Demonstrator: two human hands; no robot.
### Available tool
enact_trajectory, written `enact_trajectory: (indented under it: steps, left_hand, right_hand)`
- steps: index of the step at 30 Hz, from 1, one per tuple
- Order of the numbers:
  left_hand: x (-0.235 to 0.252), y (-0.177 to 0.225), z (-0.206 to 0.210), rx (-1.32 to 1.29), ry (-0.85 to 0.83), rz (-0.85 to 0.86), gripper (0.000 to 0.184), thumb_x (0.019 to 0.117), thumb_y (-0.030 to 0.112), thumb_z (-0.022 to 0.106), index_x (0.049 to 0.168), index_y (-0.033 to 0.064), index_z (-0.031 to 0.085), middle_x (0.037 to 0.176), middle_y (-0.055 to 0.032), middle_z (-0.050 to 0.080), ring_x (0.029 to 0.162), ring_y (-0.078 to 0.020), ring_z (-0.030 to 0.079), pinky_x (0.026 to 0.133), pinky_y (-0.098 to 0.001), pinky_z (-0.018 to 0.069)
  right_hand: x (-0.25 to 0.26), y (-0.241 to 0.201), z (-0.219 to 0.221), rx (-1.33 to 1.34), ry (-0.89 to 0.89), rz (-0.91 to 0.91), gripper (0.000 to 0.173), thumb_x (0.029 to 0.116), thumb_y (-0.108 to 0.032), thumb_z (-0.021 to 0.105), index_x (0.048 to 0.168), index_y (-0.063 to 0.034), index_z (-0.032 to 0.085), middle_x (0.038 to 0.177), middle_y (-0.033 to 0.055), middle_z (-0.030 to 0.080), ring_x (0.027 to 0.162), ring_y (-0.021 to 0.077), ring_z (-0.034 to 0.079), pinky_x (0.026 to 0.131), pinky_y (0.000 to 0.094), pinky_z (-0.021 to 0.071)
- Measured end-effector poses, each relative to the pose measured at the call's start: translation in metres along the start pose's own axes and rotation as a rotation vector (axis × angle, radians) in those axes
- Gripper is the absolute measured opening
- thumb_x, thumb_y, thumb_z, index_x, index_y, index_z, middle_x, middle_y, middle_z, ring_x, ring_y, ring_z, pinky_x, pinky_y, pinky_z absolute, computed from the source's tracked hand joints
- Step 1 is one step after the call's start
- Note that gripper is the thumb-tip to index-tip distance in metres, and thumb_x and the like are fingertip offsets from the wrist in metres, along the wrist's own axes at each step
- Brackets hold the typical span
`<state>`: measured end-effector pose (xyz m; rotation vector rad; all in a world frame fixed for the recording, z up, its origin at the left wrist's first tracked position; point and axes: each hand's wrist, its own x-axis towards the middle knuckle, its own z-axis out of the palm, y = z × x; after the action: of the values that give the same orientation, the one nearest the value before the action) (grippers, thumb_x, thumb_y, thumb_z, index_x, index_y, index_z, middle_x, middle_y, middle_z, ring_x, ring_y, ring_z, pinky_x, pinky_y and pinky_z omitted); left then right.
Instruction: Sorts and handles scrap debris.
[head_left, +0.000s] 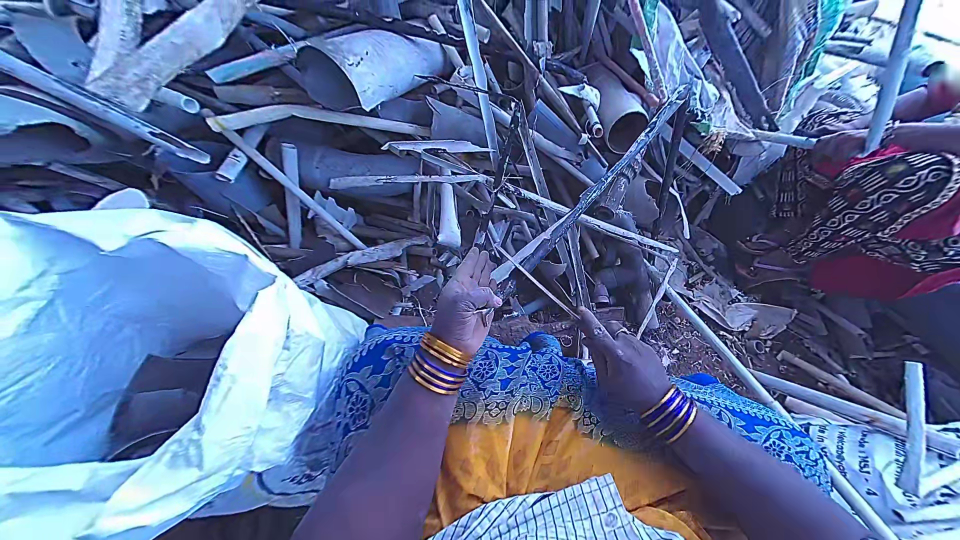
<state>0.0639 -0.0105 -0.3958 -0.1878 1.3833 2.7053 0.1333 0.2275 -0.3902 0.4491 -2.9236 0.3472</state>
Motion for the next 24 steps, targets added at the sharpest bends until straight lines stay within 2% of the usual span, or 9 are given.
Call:
enact_trajectory:
  steps: [2,6,10,12,15,18,20,22,24]
  left_hand:
    - [0.001,-0.001,0.000,0.069,-0.021,0.022,0.089,0.0803,-0.017,0.046,0.161,0.0046,0.014,0.162,-0.0145,0.028,0.134,-0.0109,0.046,0.097,-0.0221,0.0457]
    - [0.000,-0.003,0.004,0.135,-0.051,0.030,0.105,0.0720,-0.018,0.050,0.164,0.0077,0.006,0.169,-0.0162,0.013,0.149,-0.0195,0.031,0.112,-0.0295,0.0381]
    - [0.000,0.000,0.005,0.177,-0.037,0.053,0.108,0.0703,-0.019,0.052,0.164,0.0105,0.006,0.168,-0.0144,0.014,0.144,-0.0150,0.036,0.105,-0.0247,0.0421]
    - [-0.003,-0.003,0.005,0.192,-0.086,0.026,0.115,0.0667,-0.017,0.054,0.165,0.0119,0.001,0.171,-0.0144,0.005,0.155,-0.0212,0.020,0.119,-0.0338,0.0326]
    - [-0.003,-0.003,0.008,0.211,-0.089,-0.005,0.120,0.0633,-0.017,0.057,0.165,0.0133,0.000,0.171,-0.0153,0.005,0.157,-0.0265,0.015,0.122,-0.0431,0.0290]
    - [-0.001,-0.001,0.009,0.203,-0.038,-0.005,0.120,0.0629,-0.018,0.057,0.165,0.0148,0.003,0.171,-0.0139,0.006,0.156,-0.0252,0.018,0.120,-0.0431,0.0323]
    - [-0.003,-0.003,0.010,0.207,-0.039,0.005,0.120,0.0631,-0.017,0.056,0.165,0.0146,0.002,0.171,-0.0153,0.006,0.155,-0.0252,0.019,0.118,-0.0418,0.0340]
    - [-0.004,-0.003,0.013,0.189,-0.034,0.003,0.116,0.0650,-0.017,0.054,0.165,0.0140,0.004,0.171,-0.0153,0.007,0.155,-0.0242,0.021,0.117,-0.0392,0.0364]
    - [-0.004,-0.001,0.015,0.120,0.005,-0.014,0.107,0.0707,-0.018,0.049,0.164,0.0124,0.008,0.170,-0.0148,0.013,0.150,-0.0213,0.031,0.109,-0.0334,0.0430]
  right_hand:
    - [-0.001,0.003,0.004,-0.012,0.058,-0.055,0.043,0.1008,-0.015,0.051,0.142,-0.0073,0.062,0.089,0.0236,0.071,0.064,0.0404,0.069,0.053,0.0516,0.0554]
    - [0.010,0.003,-0.004,-0.017,-0.070,0.116,0.045,0.1061,-0.018,0.046,0.150,-0.0087,0.054,0.101,0.0280,0.072,0.082,0.0463,0.072,0.068,0.0571,0.0570]
    - [0.000,-0.005,-0.002,-0.037,0.050,-0.060,0.043,0.0998,-0.013,0.051,0.141,-0.0064,0.063,0.084,0.0222,0.070,0.061,0.0387,0.068,0.050,0.0494,0.0548]
    - [0.008,0.011,-0.006,-0.086,-0.027,0.130,0.044,0.1064,-0.019,0.045,0.147,-0.0087,0.057,0.091,0.0262,0.071,0.075,0.0456,0.071,0.064,0.0563,0.0558]
    - [0.016,0.011,-0.018,-0.062,-0.155,0.275,0.048,0.1096,-0.022,0.041,0.156,-0.0102,0.045,0.103,0.0288,0.071,0.091,0.0489,0.071,0.077,0.0597,0.0549]
    - [-0.003,-0.001,-0.003,-0.032,0.040,-0.003,0.046,0.0997,-0.014,0.052,0.144,-0.0048,0.060,0.089,0.0232,0.072,0.065,0.0400,0.070,0.054,0.0515,0.0567]
    - [0.002,0.006,-0.002,-0.053,0.010,0.099,0.046,0.1026,-0.015,0.050,0.147,-0.0057,0.057,0.089,0.0252,0.071,0.070,0.0437,0.070,0.058,0.0541,0.0564]
    - [0.018,0.015,-0.009,-0.035,-0.107,0.304,0.048,0.1089,-0.021,0.042,0.155,-0.0092,0.047,0.102,0.0278,0.072,0.090,0.0479,0.071,0.076,0.0586,0.0554]
    - [0.016,0.003,-0.010,0.022,-0.122,0.256,0.049,0.1083,-0.020,0.044,0.156,-0.0083,0.045,0.106,0.0269,0.071,0.090,0.0462,0.071,0.077,0.0578,0.0565]
